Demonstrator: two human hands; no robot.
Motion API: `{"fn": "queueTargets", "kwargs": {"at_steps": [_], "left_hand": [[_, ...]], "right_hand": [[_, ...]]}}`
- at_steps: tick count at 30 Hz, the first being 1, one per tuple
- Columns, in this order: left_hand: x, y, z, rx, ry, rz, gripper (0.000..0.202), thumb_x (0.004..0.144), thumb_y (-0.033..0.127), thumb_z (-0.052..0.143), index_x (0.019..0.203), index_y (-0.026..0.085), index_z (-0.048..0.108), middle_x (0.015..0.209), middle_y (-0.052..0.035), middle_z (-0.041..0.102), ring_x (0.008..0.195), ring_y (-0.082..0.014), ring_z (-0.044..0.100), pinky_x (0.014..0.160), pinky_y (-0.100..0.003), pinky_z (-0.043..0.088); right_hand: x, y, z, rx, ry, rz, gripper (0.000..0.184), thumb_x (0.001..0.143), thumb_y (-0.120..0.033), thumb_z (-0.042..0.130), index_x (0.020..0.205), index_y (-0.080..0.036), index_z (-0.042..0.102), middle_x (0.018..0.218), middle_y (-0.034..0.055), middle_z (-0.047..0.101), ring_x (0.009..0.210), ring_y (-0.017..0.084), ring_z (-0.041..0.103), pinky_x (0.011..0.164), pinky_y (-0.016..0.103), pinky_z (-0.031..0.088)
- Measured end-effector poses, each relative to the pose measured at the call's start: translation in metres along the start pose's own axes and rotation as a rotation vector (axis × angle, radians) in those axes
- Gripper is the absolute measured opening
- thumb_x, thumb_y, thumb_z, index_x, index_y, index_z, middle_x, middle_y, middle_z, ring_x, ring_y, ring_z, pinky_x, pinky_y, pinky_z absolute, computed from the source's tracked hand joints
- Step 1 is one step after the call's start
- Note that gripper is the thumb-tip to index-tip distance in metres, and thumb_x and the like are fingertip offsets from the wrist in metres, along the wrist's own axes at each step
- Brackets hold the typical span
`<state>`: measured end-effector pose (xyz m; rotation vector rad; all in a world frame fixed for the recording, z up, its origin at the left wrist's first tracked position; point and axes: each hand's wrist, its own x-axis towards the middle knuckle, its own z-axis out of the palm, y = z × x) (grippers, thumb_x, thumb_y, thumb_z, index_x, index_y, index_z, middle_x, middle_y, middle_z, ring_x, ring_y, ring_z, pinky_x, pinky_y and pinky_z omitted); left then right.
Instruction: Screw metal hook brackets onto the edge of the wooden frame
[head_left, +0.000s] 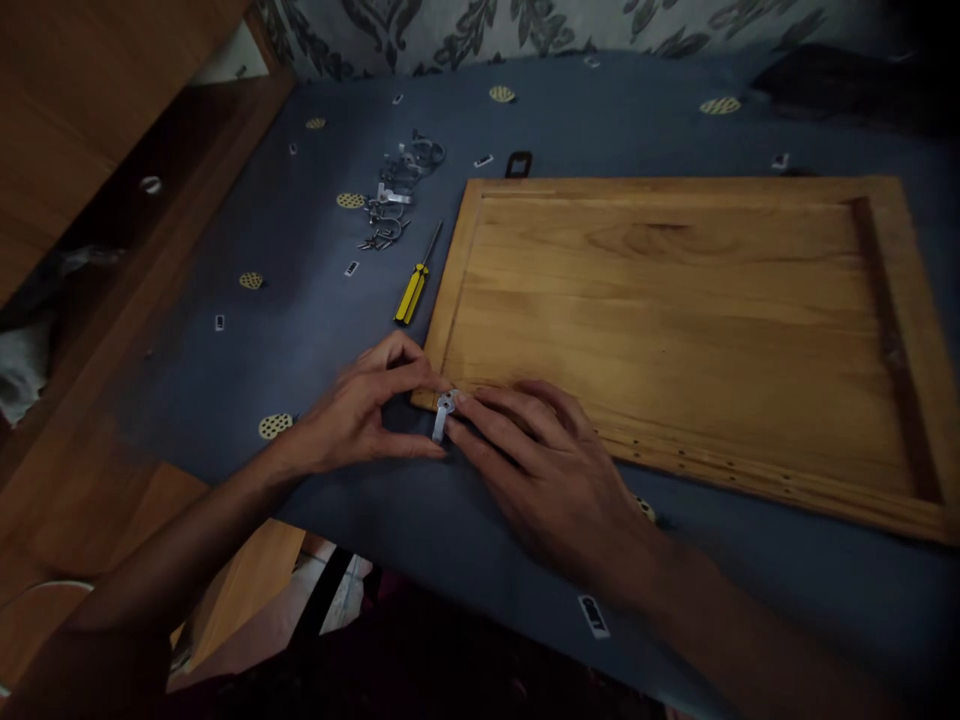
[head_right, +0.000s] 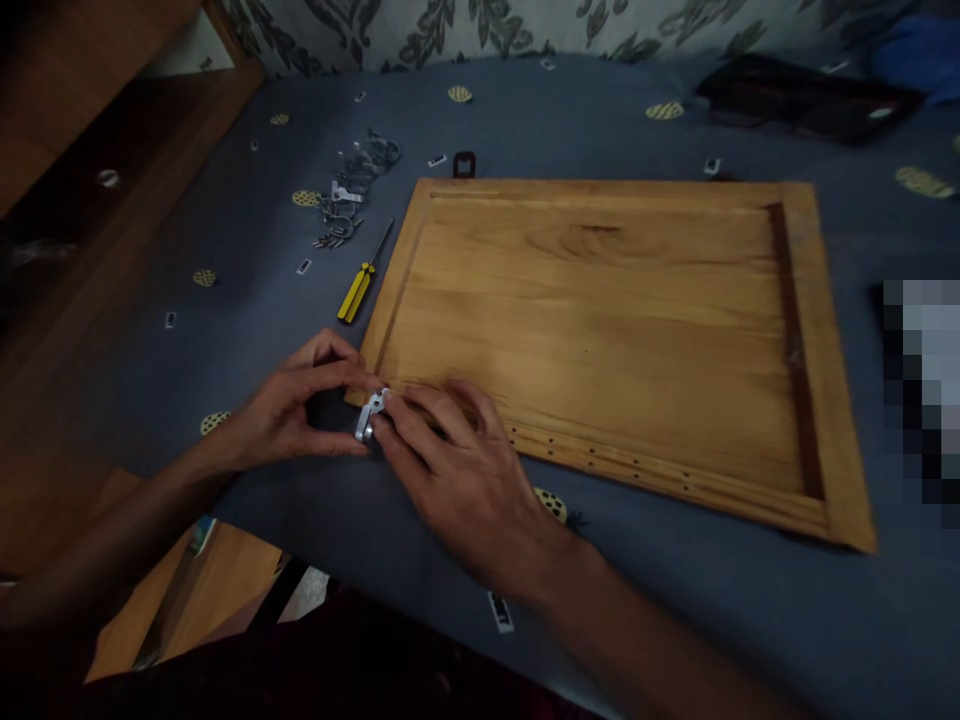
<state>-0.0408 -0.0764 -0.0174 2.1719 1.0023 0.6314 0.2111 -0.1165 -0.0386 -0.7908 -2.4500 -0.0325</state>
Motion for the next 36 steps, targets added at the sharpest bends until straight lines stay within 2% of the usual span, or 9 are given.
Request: {"fn": "queueTargets", "kwargs": {"at_steps": [6, 14, 20, 27, 29, 31, 34, 36], "left_hand": [[0.001, 0.0, -0.001, -0.006, 0.009, 0.041, 0.049, 0.086, 0.051, 0.088, 0.124, 0.025, 0.075, 0.111, -0.0059, 0.06, 0.102, -0.0225, 0.058, 0.091, -0.037, 0.056], [0.002, 0.001, -0.002, 0.001, -0.011, 0.013, 0.047, 0.086, 0.052, 0.088, 0.123, 0.026, 0.075, 0.111, -0.0057, 0.06, 0.102, -0.0223, 0.058, 0.091, -0.036, 0.056], [0.002, 0.001, -0.002, 0.0, -0.014, 0.025, 0.046, 0.087, 0.053, 0.086, 0.122, 0.026, 0.075, 0.112, -0.0056, 0.06, 0.103, -0.0222, 0.058, 0.092, -0.036, 0.056], [0.0, 0.001, -0.002, 0.018, -0.001, 0.036, 0.052, 0.088, 0.054, 0.086, 0.129, 0.026, 0.072, 0.116, -0.007, 0.059, 0.108, -0.0227, 0.058, 0.095, -0.037, 0.057], [-0.002, 0.003, -0.005, -0.021, 0.037, 0.035, 0.055, 0.087, 0.056, 0.086, 0.132, 0.027, 0.07, 0.117, -0.0072, 0.06, 0.108, -0.023, 0.059, 0.095, -0.038, 0.057], [-0.005, 0.004, -0.011, -0.076, 0.117, -0.021, 0.05, 0.09, 0.055, 0.084, 0.129, 0.028, 0.072, 0.115, -0.0067, 0.062, 0.102, -0.0218, 0.061, 0.092, -0.038, 0.058], [-0.008, 0.005, -0.02, -0.161, 0.289, -0.189, 0.03, 0.096, 0.051, 0.077, 0.114, 0.026, 0.076, 0.107, -0.0053, 0.067, 0.093, -0.0199, 0.063, 0.085, -0.035, 0.057], [-0.009, 0.005, -0.023, -0.195, 0.361, -0.245, 0.027, 0.097, 0.049, 0.076, 0.106, 0.024, 0.077, 0.103, -0.0047, 0.068, 0.091, -0.0193, 0.064, 0.084, -0.033, 0.056]], "right_hand": [[-0.002, 0.002, -0.002, 0.037, 0.017, 0.01, 0.032, 0.109, -0.008, 0.046, 0.131, -0.006, 0.069, 0.135, 0.0117, 0.077, 0.124, 0.028, 0.064, 0.109, 0.047, 0.049], [-0.002, 0.003, -0.001, -0.001, -0.022, 0.002, 0.034, 0.108, -0.01, 0.046, 0.132, -0.013, 0.071, 0.132, 0.009, 0.078, 0.122, 0.027, 0.064, 0.109, 0.05, 0.051], [0.002, 0.002, -0.002, 0.013, -0.016, 0.008, 0.033, 0.109, -0.009, 0.046, 0.128, -0.009, 0.073, 0.128, 0.0118, 0.079, 0.118, 0.028, 0.064, 0.105, 0.053, 0.053], [0.004, 0.002, -0.003, 0.016, -0.002, 0.005, 0.03, 0.108, -0.007, 0.049, 0.125, -0.007, 0.072, 0.128, 0.0103, 0.079, 0.117, 0.03, 0.062, 0.105, 0.054, 0.051], [0.004, 0.002, -0.003, 0.02, 0.008, 0.008, 0.03, 0.108, -0.008, 0.048, 0.126, -0.007, 0.072, 0.128, 0.0103, 0.079, 0.117, 0.029, 0.062, 0.106, 0.053, 0.05], [0.004, 0.002, -0.003, 0.015, 0.007, 0.01, 0.03, 0.108, -0.008, 0.048, 0.126, -0.007, 0.072, 0.128, 0.0102, 0.08, 0.118, 0.029, 0.062, 0.107, 0.052, 0.049], [0.003, 0.002, -0.004, 0.008, -0.017, 0.009, 0.03, 0.108, -0.008, 0.05, 0.126, -0.009, 0.073, 0.128, 0.0098, 0.08, 0.119, 0.027, 0.063, 0.108, 0.05, 0.05], [0.002, 0.002, -0.003, 0.03, -0.025, 0.016, 0.031, 0.109, -0.009, 0.048, 0.128, -0.011, 0.073, 0.128, 0.0106, 0.08, 0.12, 0.027, 0.064, 0.11, 0.051, 0.05]]}}
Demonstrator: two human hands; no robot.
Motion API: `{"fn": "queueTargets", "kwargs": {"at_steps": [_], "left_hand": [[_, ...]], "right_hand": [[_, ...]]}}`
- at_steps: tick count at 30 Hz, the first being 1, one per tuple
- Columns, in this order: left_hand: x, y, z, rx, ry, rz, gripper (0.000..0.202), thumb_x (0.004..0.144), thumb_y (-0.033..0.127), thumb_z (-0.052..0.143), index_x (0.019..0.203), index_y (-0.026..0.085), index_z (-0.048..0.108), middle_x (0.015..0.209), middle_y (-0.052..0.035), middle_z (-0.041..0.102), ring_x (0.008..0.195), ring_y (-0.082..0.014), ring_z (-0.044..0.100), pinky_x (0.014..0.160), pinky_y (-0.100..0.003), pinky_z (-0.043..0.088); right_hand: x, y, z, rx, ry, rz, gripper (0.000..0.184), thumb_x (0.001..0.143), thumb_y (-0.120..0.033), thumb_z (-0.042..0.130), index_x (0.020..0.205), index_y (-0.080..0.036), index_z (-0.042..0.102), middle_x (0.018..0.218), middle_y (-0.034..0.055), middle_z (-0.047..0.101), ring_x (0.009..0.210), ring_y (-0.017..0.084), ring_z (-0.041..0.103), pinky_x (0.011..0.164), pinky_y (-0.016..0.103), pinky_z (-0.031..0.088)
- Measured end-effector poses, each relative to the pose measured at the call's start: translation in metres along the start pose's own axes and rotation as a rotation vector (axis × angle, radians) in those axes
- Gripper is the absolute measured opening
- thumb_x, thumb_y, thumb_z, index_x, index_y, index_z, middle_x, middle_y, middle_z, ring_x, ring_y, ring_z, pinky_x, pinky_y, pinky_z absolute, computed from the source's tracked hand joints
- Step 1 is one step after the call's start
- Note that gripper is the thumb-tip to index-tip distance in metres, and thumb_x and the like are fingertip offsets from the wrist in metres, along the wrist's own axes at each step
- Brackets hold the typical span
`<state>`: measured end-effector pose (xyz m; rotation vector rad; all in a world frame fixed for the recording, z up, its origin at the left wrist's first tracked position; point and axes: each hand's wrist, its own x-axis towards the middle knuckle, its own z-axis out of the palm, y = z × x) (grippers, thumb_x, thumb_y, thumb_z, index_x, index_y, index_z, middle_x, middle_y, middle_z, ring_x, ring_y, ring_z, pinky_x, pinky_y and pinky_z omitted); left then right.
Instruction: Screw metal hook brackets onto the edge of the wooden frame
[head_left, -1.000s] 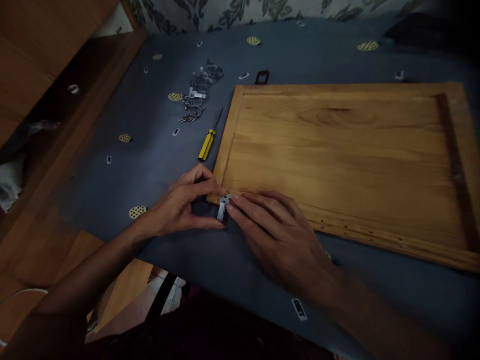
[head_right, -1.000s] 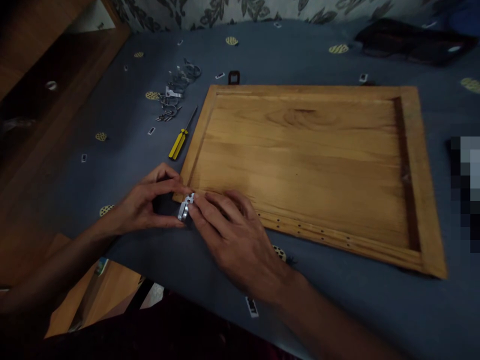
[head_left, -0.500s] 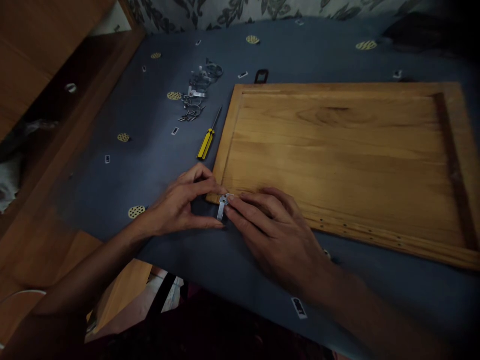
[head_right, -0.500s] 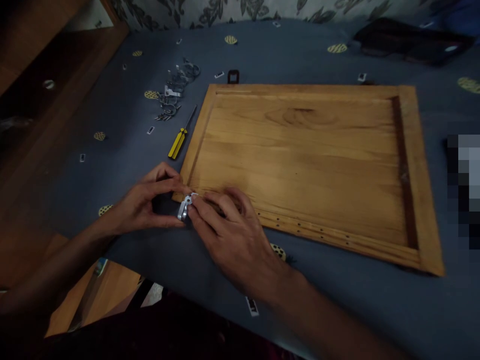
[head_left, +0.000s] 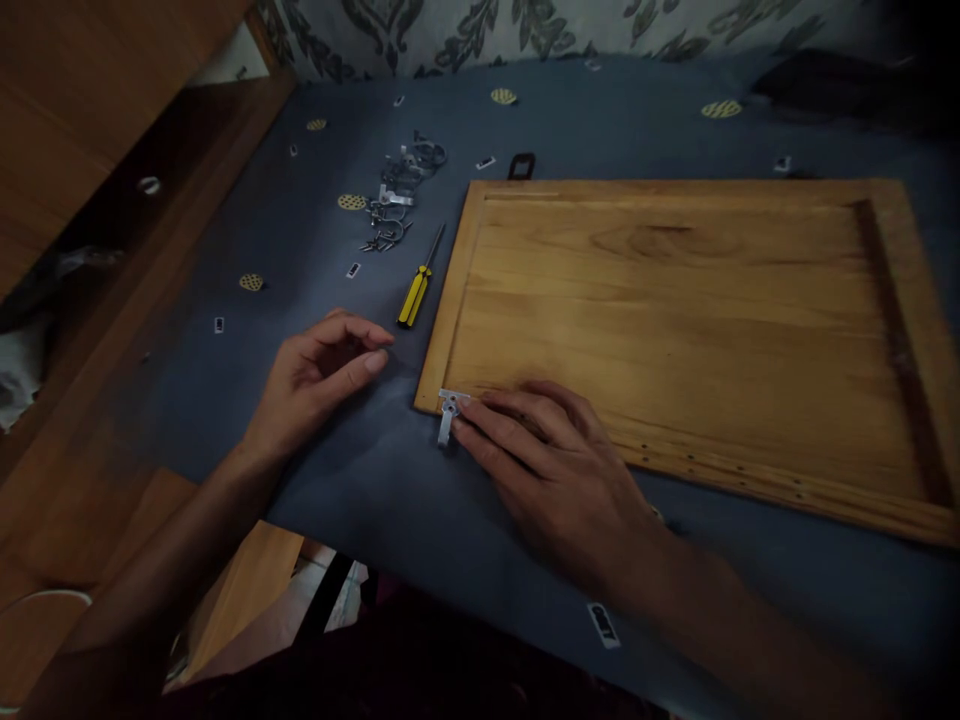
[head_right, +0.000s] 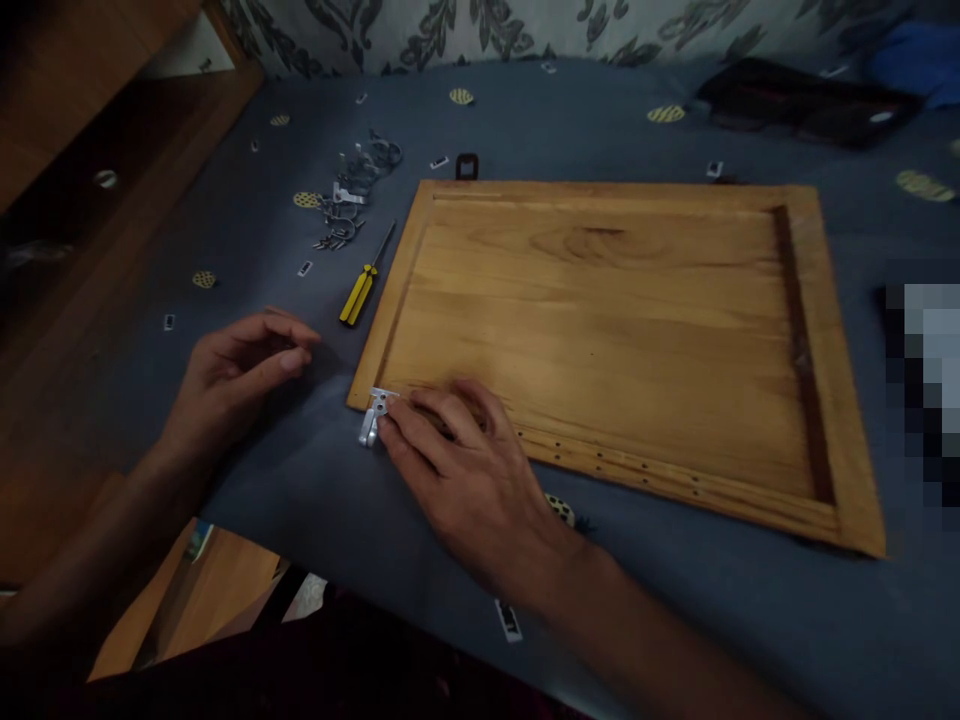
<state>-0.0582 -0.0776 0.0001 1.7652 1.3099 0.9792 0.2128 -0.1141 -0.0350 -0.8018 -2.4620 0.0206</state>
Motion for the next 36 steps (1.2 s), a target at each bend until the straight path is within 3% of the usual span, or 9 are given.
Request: {"fn": "queueTargets", "kwargs": {"at_steps": [2, 5, 8, 23, 28, 36], "left_hand": [[-0.001, 0.0, 0.002, 0.027, -0.04, 0.035, 0.032, 0.093, 0.051, 0.08, 0.109, 0.023, 0.078, 0.103, -0.0046, 0.067, 0.093, -0.0194, 0.063, 0.086, -0.033, 0.055], [-0.002, -0.001, 0.011, 0.141, -0.223, 0.181, 0.052, 0.084, 0.056, 0.088, 0.125, 0.026, 0.076, 0.113, -0.0056, 0.063, 0.105, -0.0223, 0.061, 0.094, -0.035, 0.055], [-0.005, -0.005, 0.022, 0.235, -0.303, 0.298, 0.062, 0.086, 0.057, 0.086, 0.137, 0.026, 0.07, 0.119, -0.0077, 0.058, 0.114, -0.0247, 0.058, 0.099, -0.039, 0.054], [-0.003, -0.003, 0.024, 0.334, -0.314, 0.348, 0.049, 0.09, 0.051, 0.084, 0.128, 0.023, 0.074, 0.114, -0.0069, 0.057, 0.107, -0.0228, 0.059, 0.091, -0.036, 0.055], [-0.002, -0.002, 0.024, 0.33, -0.314, 0.364, 0.048, 0.091, 0.053, 0.082, 0.127, 0.023, 0.073, 0.114, -0.0068, 0.057, 0.107, -0.0223, 0.059, 0.092, -0.037, 0.055], [-0.004, -0.002, 0.025, 0.33, -0.309, 0.355, 0.047, 0.092, 0.051, 0.083, 0.127, 0.02, 0.072, 0.116, -0.0076, 0.057, 0.108, -0.0228, 0.06, 0.093, -0.039, 0.055]], "right_hand": [[-0.001, 0.0, 0.001, 0.024, -0.004, 0.006, 0.033, 0.109, -0.01, 0.047, 0.13, -0.011, 0.072, 0.129, 0.0116, 0.079, 0.121, 0.027, 0.064, 0.113, 0.053, 0.049], [-0.002, 0.001, 0.002, 0.016, -0.008, 0.002, 0.031, 0.109, -0.01, 0.049, 0.13, -0.01, 0.072, 0.129, 0.0121, 0.079, 0.122, 0.028, 0.064, 0.112, 0.054, 0.048], [-0.001, 0.001, 0.002, -0.002, 0.007, -0.015, 0.032, 0.109, -0.01, 0.046, 0.128, -0.009, 0.072, 0.128, 0.0121, 0.079, 0.119, 0.029, 0.064, 0.109, 0.054, 0.049], [-0.001, 0.004, 0.002, 0.014, 0.046, -0.026, 0.03, 0.109, -0.01, 0.047, 0.125, -0.008, 0.072, 0.126, 0.0104, 0.08, 0.121, 0.026, 0.066, 0.108, 0.045, 0.052], [-0.004, 0.005, 0.002, 0.03, 0.054, -0.017, 0.032, 0.107, -0.008, 0.048, 0.13, -0.007, 0.071, 0.129, 0.0124, 0.079, 0.122, 0.027, 0.067, 0.106, 0.046, 0.055], [-0.003, 0.004, 0.001, 0.008, 0.014, -0.012, 0.036, 0.113, -0.014, 0.038, 0.129, -0.01, 0.07, 0.129, 0.0079, 0.079, 0.122, 0.026, 0.066, 0.109, 0.048, 0.05]]}}
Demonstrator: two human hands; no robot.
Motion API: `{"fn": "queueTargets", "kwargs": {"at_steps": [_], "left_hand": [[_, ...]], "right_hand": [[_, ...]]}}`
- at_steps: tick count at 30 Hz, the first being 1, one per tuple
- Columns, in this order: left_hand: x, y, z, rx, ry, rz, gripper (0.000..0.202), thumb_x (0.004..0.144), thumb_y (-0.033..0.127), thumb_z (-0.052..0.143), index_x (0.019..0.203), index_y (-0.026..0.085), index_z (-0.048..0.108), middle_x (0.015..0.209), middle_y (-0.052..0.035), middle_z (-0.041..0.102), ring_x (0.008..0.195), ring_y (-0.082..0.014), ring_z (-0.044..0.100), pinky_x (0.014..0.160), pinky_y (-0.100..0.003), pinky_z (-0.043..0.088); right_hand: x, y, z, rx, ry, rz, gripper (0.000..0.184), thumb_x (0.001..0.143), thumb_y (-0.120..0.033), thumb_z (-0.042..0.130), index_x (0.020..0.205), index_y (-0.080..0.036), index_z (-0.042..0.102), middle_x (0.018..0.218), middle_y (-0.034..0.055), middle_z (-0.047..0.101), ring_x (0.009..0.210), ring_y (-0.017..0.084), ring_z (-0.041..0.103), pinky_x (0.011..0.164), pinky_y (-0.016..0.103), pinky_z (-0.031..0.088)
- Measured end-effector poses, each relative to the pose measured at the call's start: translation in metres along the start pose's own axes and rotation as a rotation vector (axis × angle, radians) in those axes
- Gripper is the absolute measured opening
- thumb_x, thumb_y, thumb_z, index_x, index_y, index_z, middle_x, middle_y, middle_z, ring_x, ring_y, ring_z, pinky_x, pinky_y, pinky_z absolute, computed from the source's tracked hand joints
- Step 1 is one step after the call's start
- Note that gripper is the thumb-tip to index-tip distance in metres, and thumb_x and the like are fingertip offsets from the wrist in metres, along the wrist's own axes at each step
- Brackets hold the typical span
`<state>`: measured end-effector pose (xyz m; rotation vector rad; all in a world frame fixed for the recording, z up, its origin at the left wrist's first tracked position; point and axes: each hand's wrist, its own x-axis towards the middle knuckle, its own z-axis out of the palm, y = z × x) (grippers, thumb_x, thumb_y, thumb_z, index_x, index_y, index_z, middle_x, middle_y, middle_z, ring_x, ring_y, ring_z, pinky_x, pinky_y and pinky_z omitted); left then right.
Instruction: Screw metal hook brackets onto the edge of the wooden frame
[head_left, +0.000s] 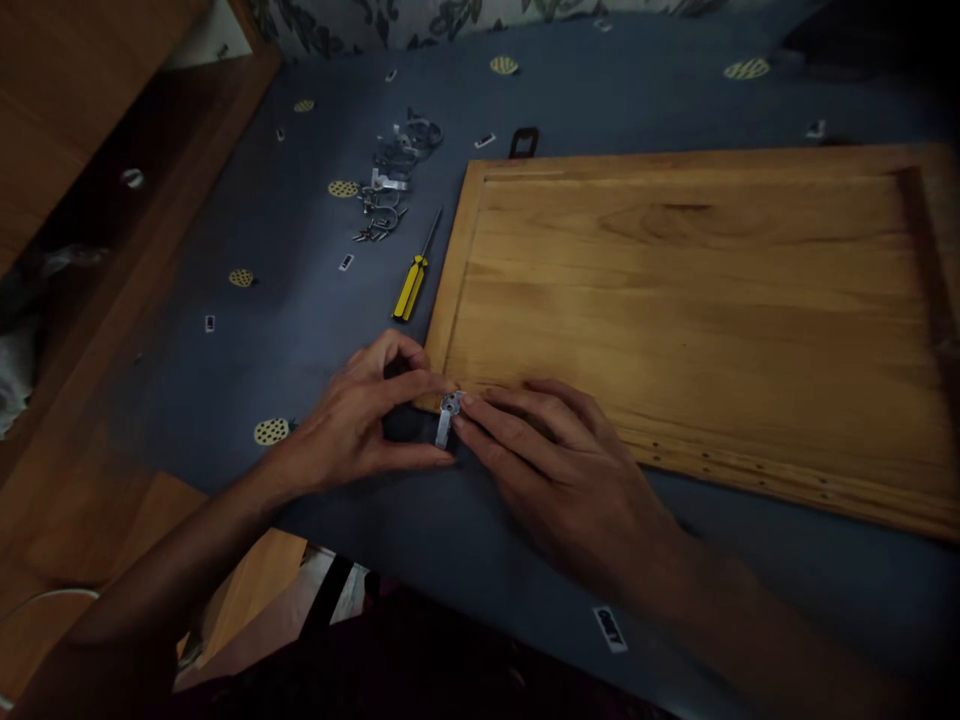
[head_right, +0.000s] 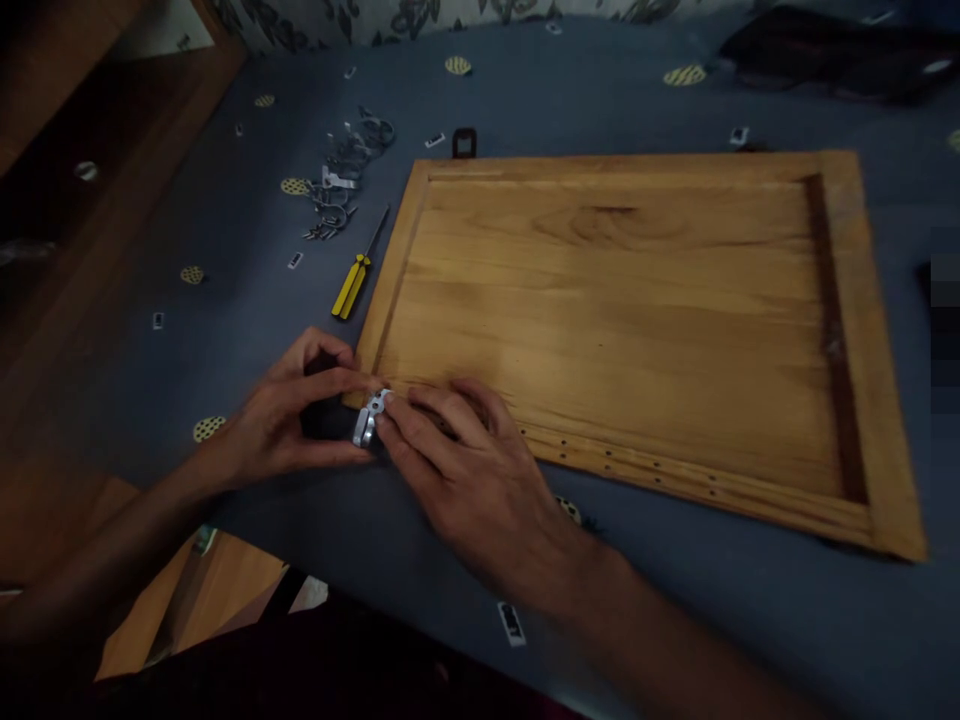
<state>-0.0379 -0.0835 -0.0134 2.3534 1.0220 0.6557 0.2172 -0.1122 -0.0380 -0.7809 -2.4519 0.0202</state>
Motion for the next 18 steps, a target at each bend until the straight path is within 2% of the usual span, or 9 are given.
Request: {"fn": "queueTargets", "kwargs": {"at_steps": [10, 18], "left_hand": [[-0.0009, 0.0004, 0.001, 0.003, 0.002, -0.033, 0.048, 0.09, 0.052, 0.084, 0.128, 0.025, 0.073, 0.116, -0.0067, 0.059, 0.108, -0.0228, 0.059, 0.095, -0.038, 0.055], [-0.0016, -0.0024, 0.0045, -0.015, 0.041, -0.004, 0.048, 0.09, 0.053, 0.083, 0.129, 0.026, 0.073, 0.114, -0.0065, 0.058, 0.106, -0.0226, 0.059, 0.091, -0.037, 0.055]], "right_hand": [[0.0059, -0.001, -0.0042, -0.028, -0.002, -0.012, 0.037, 0.114, -0.012, 0.037, 0.125, -0.01, 0.073, 0.121, 0.007, 0.081, 0.115, 0.026, 0.067, 0.107, 0.051, 0.051], [0.0018, -0.0011, -0.0035, -0.029, -0.027, 0.001, 0.036, 0.111, -0.01, 0.041, 0.127, -0.012, 0.073, 0.127, 0.0077, 0.08, 0.119, 0.026, 0.067, 0.109, 0.055, 0.051]]}}
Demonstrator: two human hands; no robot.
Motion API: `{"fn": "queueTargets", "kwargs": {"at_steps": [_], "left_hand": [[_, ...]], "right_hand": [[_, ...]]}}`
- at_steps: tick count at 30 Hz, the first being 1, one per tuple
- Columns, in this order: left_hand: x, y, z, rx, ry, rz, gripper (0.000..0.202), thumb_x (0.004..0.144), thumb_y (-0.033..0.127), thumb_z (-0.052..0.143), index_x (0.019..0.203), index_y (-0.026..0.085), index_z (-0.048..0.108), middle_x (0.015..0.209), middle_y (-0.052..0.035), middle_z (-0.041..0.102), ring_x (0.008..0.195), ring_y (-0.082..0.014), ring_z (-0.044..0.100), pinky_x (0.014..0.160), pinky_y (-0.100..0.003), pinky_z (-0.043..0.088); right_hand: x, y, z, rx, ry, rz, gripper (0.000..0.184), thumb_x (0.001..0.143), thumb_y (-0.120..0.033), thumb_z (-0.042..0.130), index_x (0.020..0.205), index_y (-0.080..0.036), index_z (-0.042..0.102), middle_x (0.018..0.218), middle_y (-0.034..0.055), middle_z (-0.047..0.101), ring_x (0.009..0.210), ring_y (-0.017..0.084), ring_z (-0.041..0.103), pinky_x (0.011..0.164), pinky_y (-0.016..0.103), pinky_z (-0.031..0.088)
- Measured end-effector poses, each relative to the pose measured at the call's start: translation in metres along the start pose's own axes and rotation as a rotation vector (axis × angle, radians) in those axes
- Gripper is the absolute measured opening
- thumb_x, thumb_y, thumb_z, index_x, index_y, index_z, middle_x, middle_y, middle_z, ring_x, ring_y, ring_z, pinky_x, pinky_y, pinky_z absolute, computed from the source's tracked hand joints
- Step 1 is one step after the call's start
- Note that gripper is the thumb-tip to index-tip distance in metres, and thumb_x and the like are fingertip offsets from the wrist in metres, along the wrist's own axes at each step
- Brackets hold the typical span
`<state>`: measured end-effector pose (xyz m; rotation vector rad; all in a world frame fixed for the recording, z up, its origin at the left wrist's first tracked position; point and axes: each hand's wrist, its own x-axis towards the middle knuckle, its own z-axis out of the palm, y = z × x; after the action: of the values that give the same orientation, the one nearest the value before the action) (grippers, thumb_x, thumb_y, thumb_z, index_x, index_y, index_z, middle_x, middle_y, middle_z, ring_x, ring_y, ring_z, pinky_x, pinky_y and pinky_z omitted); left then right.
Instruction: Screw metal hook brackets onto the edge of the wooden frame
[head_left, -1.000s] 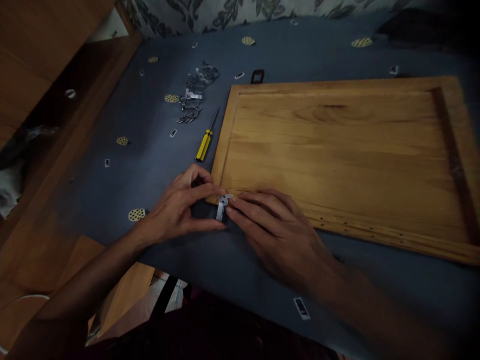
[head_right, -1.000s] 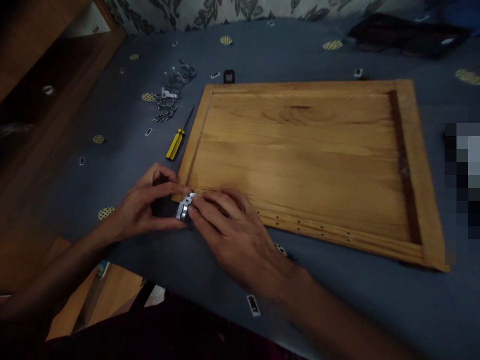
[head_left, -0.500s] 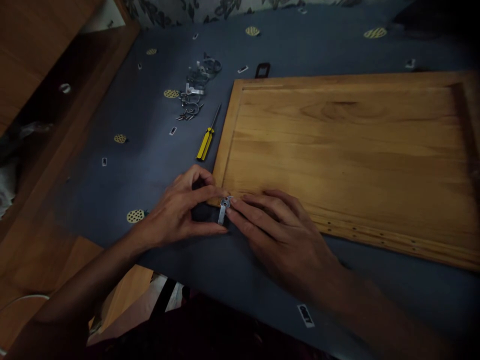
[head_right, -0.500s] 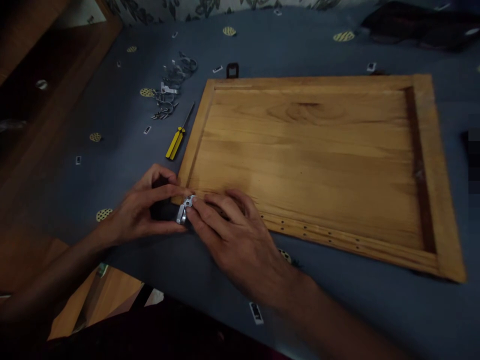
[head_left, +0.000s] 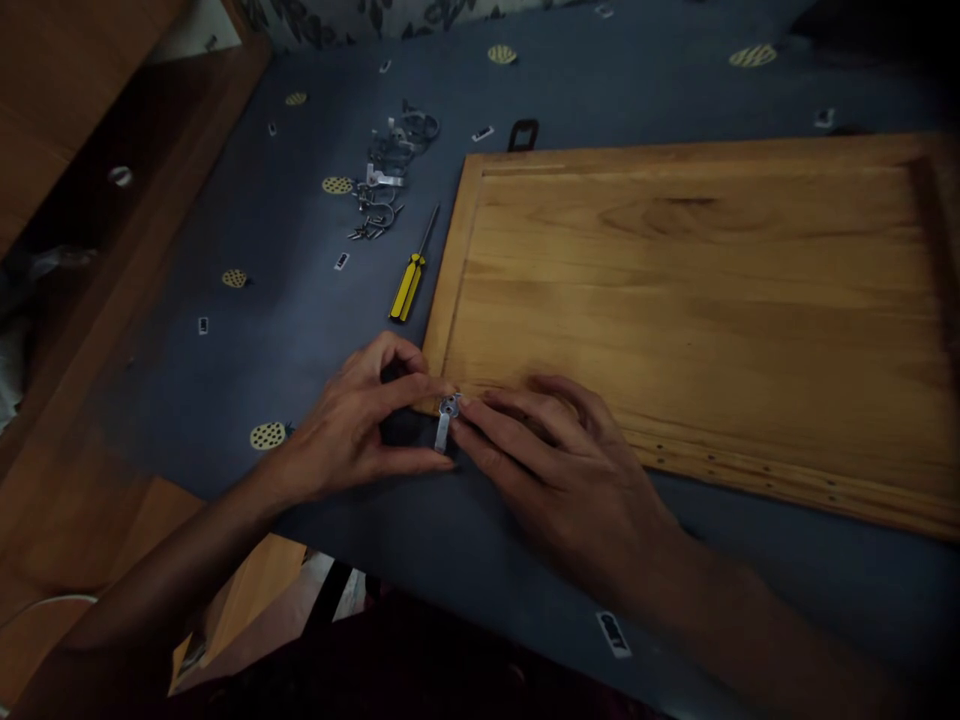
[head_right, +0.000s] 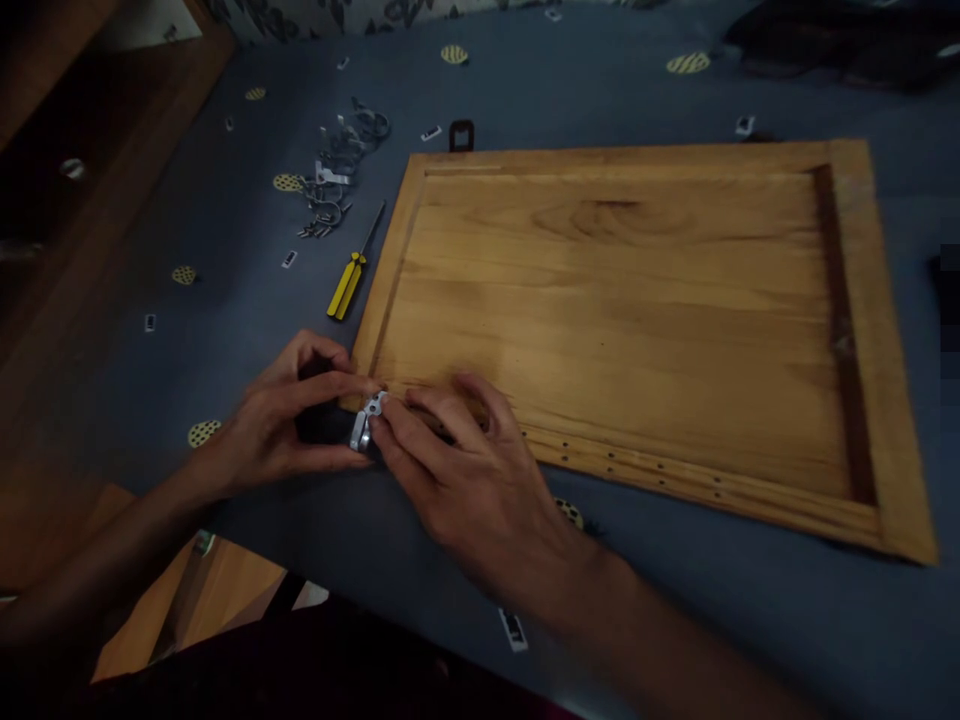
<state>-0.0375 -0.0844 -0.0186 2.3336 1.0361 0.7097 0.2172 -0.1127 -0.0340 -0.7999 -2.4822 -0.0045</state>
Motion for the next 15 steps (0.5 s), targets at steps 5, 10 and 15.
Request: {"fn": "queueTargets", "kwargs": {"at_steps": [5, 10, 15], "left_hand": [[0.0005, 0.0023, -0.002, 0.004, -0.015, -0.014, 0.048, 0.09, 0.052, 0.084, 0.128, 0.024, 0.073, 0.114, -0.0067, 0.058, 0.106, -0.0224, 0.059, 0.093, -0.037, 0.055], [0.0016, 0.0042, -0.0042, 0.011, -0.037, -0.022, 0.048, 0.092, 0.055, 0.081, 0.127, 0.023, 0.072, 0.113, -0.0066, 0.057, 0.106, -0.0221, 0.059, 0.094, -0.037, 0.056], [0.0024, 0.0034, -0.0047, -0.009, -0.03, -0.002, 0.049, 0.091, 0.053, 0.082, 0.129, 0.024, 0.073, 0.113, -0.0062, 0.057, 0.105, -0.0215, 0.059, 0.094, -0.037, 0.056]], "right_hand": [[-0.0006, -0.0005, 0.0003, 0.012, -0.011, 0.006, 0.035, 0.109, -0.008, 0.044, 0.129, -0.016, 0.073, 0.129, 0.0071, 0.079, 0.122, 0.025, 0.066, 0.111, 0.053, 0.05], [0.0008, -0.0002, 0.0001, 0.0, 0.004, -0.002, 0.035, 0.111, -0.011, 0.043, 0.126, -0.014, 0.075, 0.128, 0.0073, 0.079, 0.12, 0.026, 0.067, 0.108, 0.054, 0.052], [0.002, -0.0013, 0.0005, -0.005, 0.022, 0.004, 0.038, 0.113, -0.012, 0.04, 0.123, -0.014, 0.076, 0.124, 0.0069, 0.081, 0.116, 0.026, 0.069, 0.106, 0.054, 0.055]]}}
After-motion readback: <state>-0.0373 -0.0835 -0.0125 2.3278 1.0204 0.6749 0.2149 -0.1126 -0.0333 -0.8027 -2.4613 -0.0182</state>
